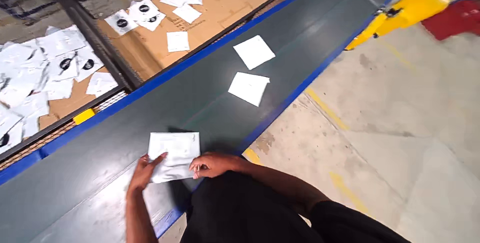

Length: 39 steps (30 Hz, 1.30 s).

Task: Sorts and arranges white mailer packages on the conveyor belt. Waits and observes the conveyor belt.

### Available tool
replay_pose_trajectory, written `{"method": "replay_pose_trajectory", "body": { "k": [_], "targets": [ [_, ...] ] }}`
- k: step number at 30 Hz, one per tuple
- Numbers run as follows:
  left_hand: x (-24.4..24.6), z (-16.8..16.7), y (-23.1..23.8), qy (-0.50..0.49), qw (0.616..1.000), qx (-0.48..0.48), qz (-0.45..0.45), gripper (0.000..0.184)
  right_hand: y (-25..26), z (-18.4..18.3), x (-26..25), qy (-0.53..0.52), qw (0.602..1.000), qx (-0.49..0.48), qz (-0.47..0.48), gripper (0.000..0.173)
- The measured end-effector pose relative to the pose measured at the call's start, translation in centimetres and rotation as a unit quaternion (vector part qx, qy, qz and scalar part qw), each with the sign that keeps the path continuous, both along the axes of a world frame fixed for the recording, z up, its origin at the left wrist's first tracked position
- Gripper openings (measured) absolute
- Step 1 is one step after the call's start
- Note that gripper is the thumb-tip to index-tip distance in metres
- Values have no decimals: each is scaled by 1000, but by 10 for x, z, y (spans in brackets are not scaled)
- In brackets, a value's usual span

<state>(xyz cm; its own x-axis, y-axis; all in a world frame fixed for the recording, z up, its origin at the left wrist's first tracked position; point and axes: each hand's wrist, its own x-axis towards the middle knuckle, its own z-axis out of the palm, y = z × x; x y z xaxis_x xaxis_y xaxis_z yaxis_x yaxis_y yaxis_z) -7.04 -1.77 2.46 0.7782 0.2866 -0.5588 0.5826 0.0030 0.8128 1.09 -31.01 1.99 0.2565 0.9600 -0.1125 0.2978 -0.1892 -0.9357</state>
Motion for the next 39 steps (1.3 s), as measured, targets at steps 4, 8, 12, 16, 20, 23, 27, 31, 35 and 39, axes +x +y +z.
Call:
{"method": "replay_pose_trajectory", "body": {
  "k": [4,8,12,16,20,23,27,31,35,39],
  "targets": [
    [50,32,86,-143,985,11,98,33,-39,1,44,-90,975,-94,-178,27],
    [91,30,111,-152,966,-20,208,60,-92,-17,107,-192,880,-195,-388,43],
    [83,11,18,-121,986,-41,108,49,-138,-55,154,-235,795,-304,-470,79],
    [45,-25,-86,-40,995,-88,24,68,-110,-56,139,-245,792,-379,-411,95],
    [6,-40,-141,-22,996,-68,55,85,-51,-37,94,-203,833,-411,-310,51],
    [-13,-41,-140,-13,993,4,120,102,-12,-40,52,-145,888,-349,-262,35],
    [-38,-44,-74,-29,960,-107,258,81,14,-28,37,35,969,-169,-177,29],
    [-25,-7,32,-138,956,-104,238,35,36,-13,74,9,973,-100,-206,40],
    [27,34,139,-269,882,-136,361,50,42,-27,141,-195,922,-175,-286,54],
    [61,33,137,-187,923,-75,328,57,38,-52,168,-274,887,-280,-246,59]
  ]
}}
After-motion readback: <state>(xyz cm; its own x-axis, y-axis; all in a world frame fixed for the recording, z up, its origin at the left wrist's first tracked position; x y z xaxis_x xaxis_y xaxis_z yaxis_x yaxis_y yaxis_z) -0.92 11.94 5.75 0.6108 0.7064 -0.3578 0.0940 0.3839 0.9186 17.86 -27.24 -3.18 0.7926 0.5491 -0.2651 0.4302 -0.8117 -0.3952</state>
